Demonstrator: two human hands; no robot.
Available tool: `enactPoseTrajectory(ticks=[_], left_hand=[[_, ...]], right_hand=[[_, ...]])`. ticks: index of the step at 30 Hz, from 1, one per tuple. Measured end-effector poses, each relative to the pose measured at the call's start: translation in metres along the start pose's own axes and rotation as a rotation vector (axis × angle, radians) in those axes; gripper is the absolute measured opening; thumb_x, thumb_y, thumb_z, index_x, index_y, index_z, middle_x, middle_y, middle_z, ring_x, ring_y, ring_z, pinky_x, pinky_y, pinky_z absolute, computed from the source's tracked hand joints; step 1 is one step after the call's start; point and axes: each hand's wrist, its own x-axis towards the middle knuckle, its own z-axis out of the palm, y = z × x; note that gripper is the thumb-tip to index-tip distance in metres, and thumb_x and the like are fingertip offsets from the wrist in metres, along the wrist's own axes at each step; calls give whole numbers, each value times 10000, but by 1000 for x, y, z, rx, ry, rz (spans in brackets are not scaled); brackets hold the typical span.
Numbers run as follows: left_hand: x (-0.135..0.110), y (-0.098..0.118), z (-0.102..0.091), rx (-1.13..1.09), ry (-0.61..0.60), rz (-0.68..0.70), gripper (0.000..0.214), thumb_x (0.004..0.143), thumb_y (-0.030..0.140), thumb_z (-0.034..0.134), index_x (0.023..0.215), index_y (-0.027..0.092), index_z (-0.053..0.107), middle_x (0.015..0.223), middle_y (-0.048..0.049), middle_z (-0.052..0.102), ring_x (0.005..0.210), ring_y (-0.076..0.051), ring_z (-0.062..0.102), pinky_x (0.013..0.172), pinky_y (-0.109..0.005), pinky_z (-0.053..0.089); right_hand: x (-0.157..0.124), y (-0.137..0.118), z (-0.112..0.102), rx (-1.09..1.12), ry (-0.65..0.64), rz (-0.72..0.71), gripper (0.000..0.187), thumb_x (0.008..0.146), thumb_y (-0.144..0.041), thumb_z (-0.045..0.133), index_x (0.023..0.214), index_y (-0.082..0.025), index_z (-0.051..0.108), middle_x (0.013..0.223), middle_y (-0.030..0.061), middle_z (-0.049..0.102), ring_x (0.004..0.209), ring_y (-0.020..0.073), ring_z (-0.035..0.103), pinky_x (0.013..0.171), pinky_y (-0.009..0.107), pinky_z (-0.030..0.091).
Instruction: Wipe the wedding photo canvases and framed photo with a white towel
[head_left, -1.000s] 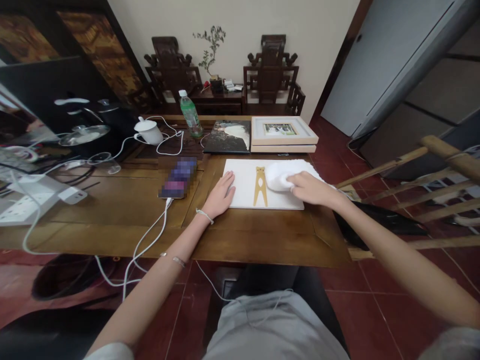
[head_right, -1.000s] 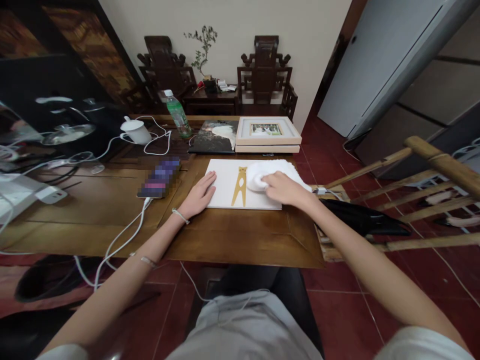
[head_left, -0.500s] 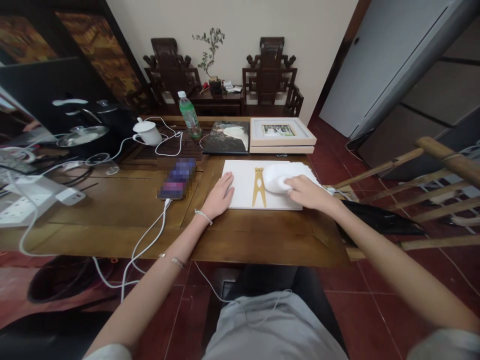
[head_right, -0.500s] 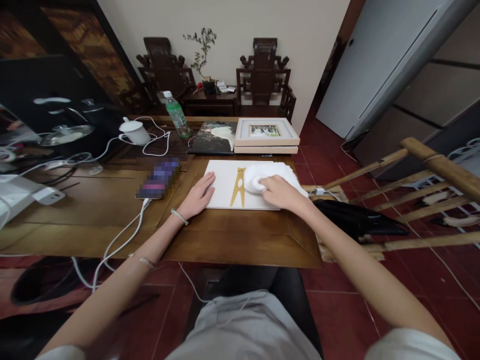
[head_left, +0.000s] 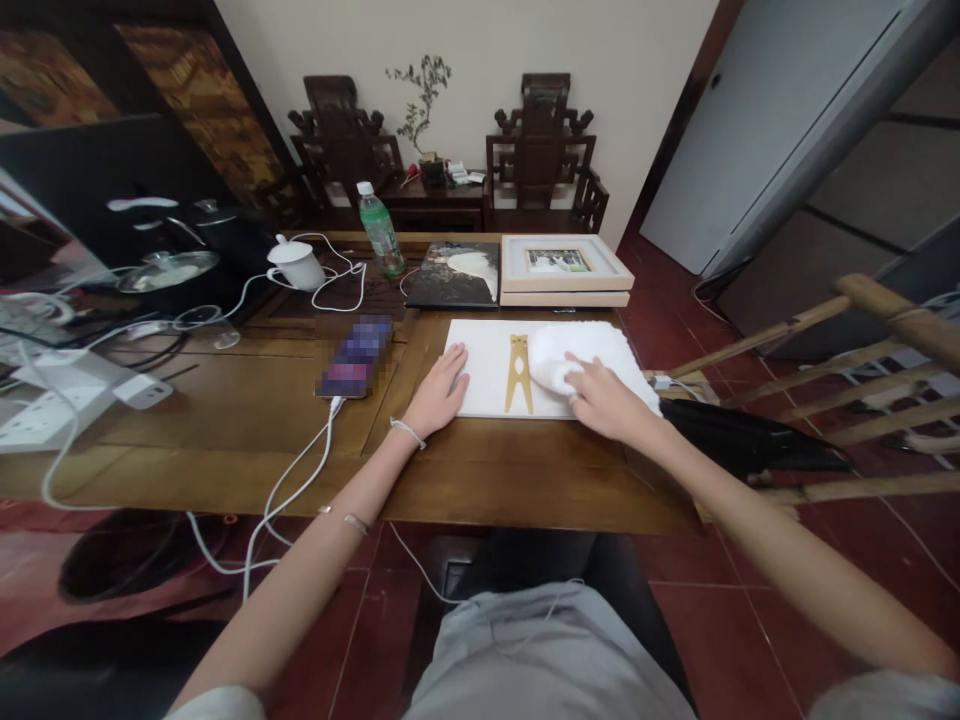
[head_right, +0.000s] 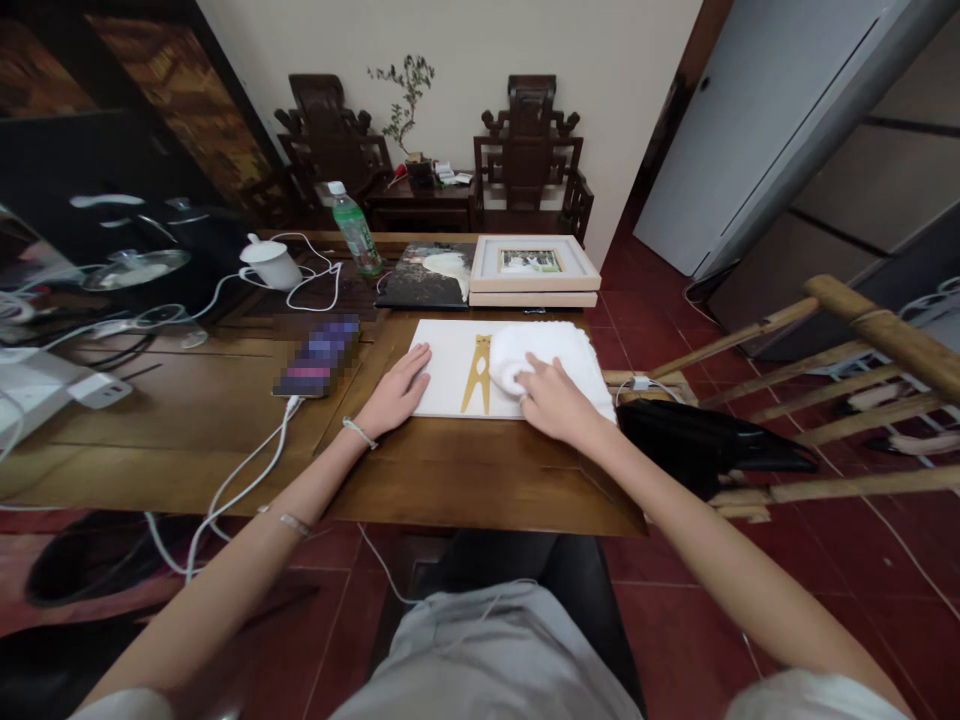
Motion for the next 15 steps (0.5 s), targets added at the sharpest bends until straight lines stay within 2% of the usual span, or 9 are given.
enactPoseTrajectory(ticks=[3,5,7,10,12,15], left_hand=[[0,0,1,-2,0,-4,517,945,330,367,1381,75,474,1496,-164,410,1423,-271,324,1182,-475,253],[0,0,1,-4,-2,-5,519,944,328,366,1382,72,472,1498,-168,404,1425,-274,319,1183,-480,247],[0,0,1,-13,-4,-4,512,942,324,367,1385,89,471,1503,-157,401,1427,-274,314,1183,-491,241],[0,-1,1,-23,-11,-5,516,940,326,367,1387,88,467,1506,-161,396,1429,-279,310,1183,-499,236],[1,-1,0,-26,-12,-6,515,939,323,368,1388,91,466,1504,-159,399,1428,-278,313,1183,-499,234],[0,-1,0,-29,-11,-7,506,938,316,372,1390,113,468,1502,-142,409,1426,-271,317,1185,-496,233]], right_hand=[[-45,-21,-6,57,-52,-40,284,773,-68,406,897,-105,658,1289,254,578,1346,327,411,1088,509,290],[-65,-32,-14,98,-81,-65,283,766,-69,410,884,-122,662,1278,240,590,1333,320,430,1079,498,314],[-73,-36,-21,116,-103,-61,275,762,-76,415,872,-136,661,1240,218,617,1251,317,508,1028,467,368],[-61,-31,-30,107,-134,-6,230,767,-91,422,813,-156,638,992,162,691,985,277,622,850,366,439],[-41,-22,-33,100,-138,12,201,767,-100,426,783,-165,616,817,115,674,821,239,614,744,316,420],[-1,-3,-31,99,-116,-1,178,752,-101,430,760,-170,595,745,92,639,740,218,574,678,301,378]])
